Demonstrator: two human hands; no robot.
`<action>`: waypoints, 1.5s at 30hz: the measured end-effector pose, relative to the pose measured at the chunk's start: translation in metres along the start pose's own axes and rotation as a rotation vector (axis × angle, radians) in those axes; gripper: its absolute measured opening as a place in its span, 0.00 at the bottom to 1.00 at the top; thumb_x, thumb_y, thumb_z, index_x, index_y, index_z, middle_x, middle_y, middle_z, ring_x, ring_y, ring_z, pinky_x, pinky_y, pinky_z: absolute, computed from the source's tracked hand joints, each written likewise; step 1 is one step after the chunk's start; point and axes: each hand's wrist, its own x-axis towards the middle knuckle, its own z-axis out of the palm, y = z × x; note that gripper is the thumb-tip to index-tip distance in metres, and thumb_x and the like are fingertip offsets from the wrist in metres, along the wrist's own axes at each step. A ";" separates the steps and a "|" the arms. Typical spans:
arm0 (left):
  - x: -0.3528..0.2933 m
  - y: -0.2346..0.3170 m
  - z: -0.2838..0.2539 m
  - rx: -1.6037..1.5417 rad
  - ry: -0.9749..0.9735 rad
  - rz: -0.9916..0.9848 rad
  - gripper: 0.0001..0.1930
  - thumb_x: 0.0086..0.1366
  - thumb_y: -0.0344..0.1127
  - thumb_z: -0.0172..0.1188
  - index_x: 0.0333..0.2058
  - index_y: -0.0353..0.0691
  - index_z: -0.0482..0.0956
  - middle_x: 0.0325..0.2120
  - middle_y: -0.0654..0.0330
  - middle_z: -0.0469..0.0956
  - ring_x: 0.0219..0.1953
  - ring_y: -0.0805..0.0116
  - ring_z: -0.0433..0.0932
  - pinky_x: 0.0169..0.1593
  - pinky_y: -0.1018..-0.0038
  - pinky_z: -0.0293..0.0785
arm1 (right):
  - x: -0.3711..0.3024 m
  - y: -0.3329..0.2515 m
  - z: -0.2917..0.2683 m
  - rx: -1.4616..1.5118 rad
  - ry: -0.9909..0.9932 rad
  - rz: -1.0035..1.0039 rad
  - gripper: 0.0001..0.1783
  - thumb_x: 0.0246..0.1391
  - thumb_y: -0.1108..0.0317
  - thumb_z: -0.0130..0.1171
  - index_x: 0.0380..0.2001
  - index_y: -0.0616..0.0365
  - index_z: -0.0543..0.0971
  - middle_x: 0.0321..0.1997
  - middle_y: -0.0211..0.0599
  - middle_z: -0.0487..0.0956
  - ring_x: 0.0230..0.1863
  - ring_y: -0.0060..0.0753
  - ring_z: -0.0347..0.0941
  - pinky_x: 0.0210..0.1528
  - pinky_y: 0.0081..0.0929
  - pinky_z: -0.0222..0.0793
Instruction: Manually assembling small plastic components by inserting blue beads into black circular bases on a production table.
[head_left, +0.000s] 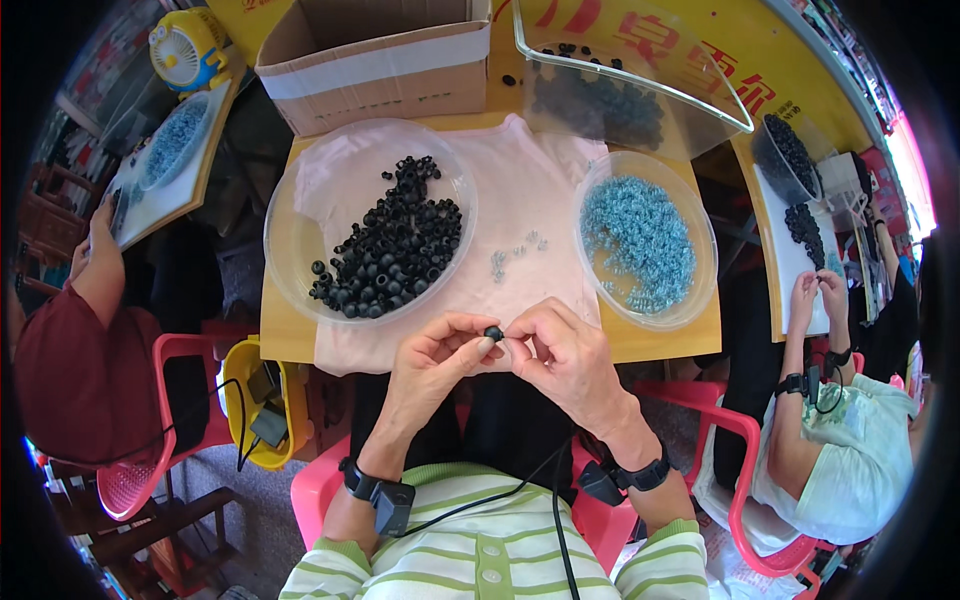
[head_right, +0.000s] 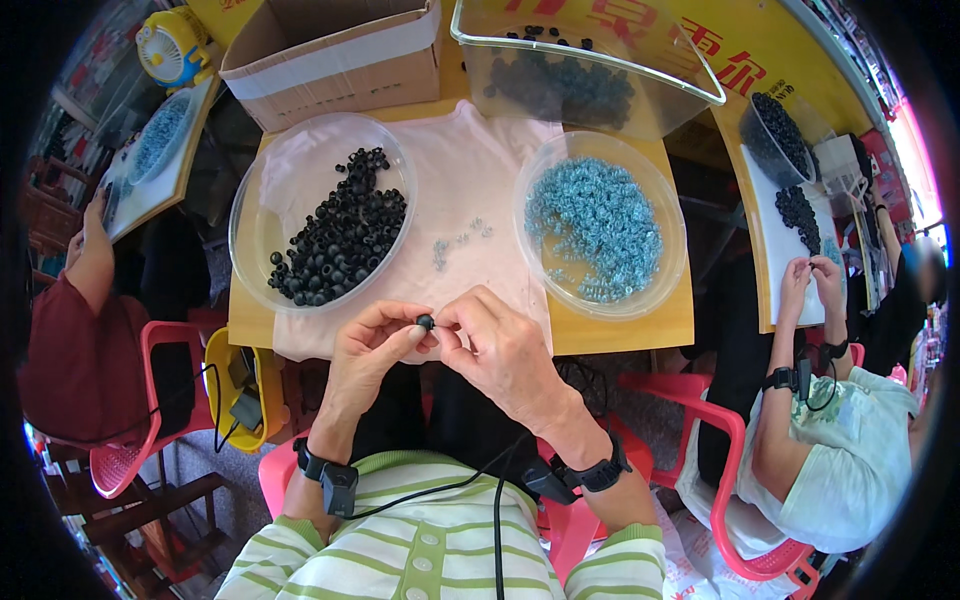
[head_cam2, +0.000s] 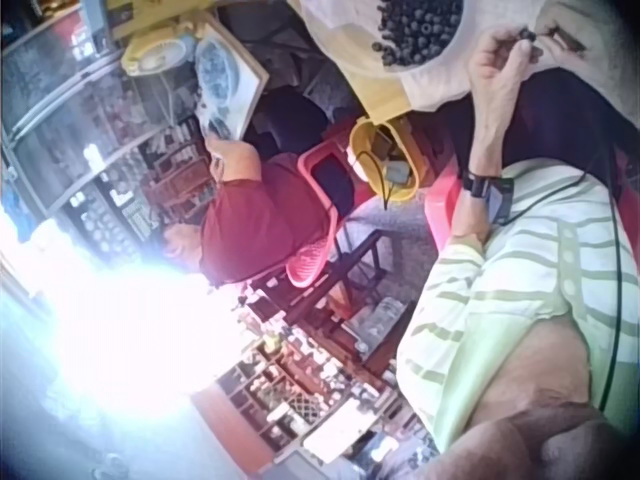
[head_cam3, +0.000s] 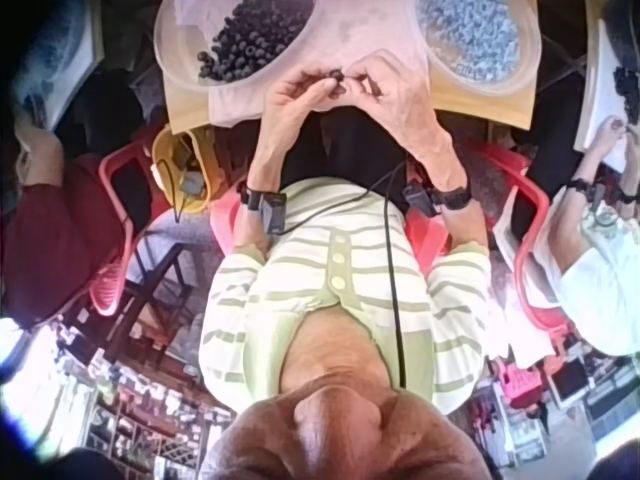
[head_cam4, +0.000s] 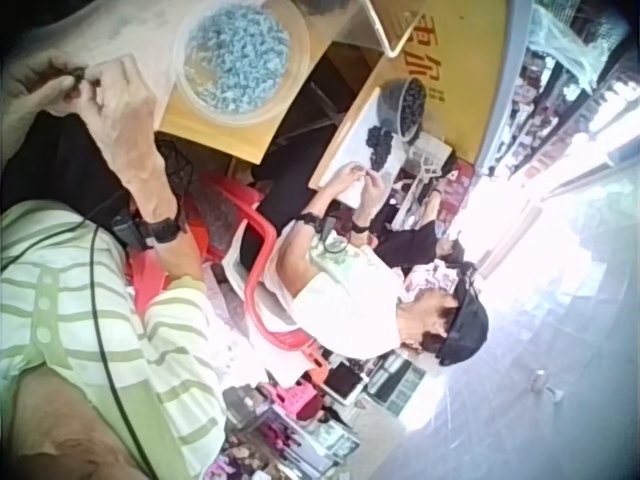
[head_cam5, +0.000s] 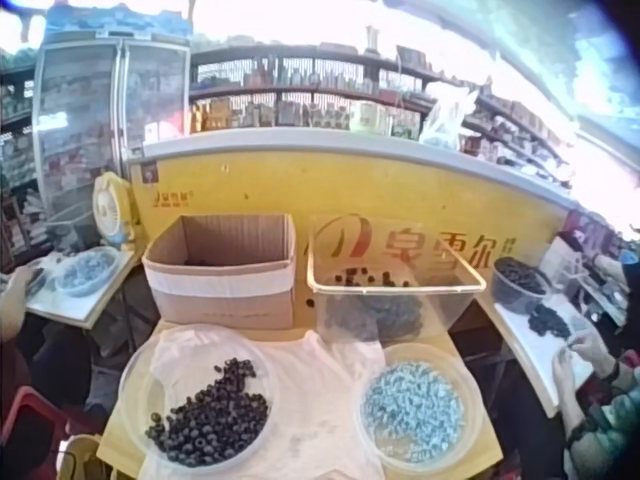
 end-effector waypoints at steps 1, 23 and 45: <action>0.001 -0.001 -0.002 -0.001 0.003 0.000 0.10 0.65 0.27 0.56 0.45 0.32 0.76 0.35 0.58 0.80 0.38 0.73 0.80 0.45 0.77 0.75 | 0.000 -0.001 0.000 0.053 -0.016 0.044 0.08 0.44 0.80 0.63 0.28 0.57 0.75 0.28 0.33 0.75 0.25 0.30 0.75 0.24 0.25 0.70; 0.006 -0.008 -0.006 -0.011 0.023 0.083 0.08 0.64 0.24 0.55 0.42 0.33 0.75 0.37 0.56 0.80 0.37 0.71 0.80 0.44 0.76 0.76 | -0.009 0.016 -0.001 -0.274 0.095 0.103 0.05 0.52 0.74 0.60 0.34 0.58 0.75 0.31 0.39 0.74 0.32 0.46 0.74 0.33 0.36 0.70; -0.020 -0.005 0.014 -0.357 -0.071 0.004 0.10 0.64 0.24 0.57 0.45 0.33 0.76 0.38 0.54 0.80 0.39 0.69 0.80 0.45 0.75 0.77 | -0.012 -0.035 -0.016 0.327 0.046 0.131 0.04 0.55 0.77 0.60 0.35 0.64 0.79 0.31 0.34 0.77 0.29 0.22 0.78 0.29 0.18 0.72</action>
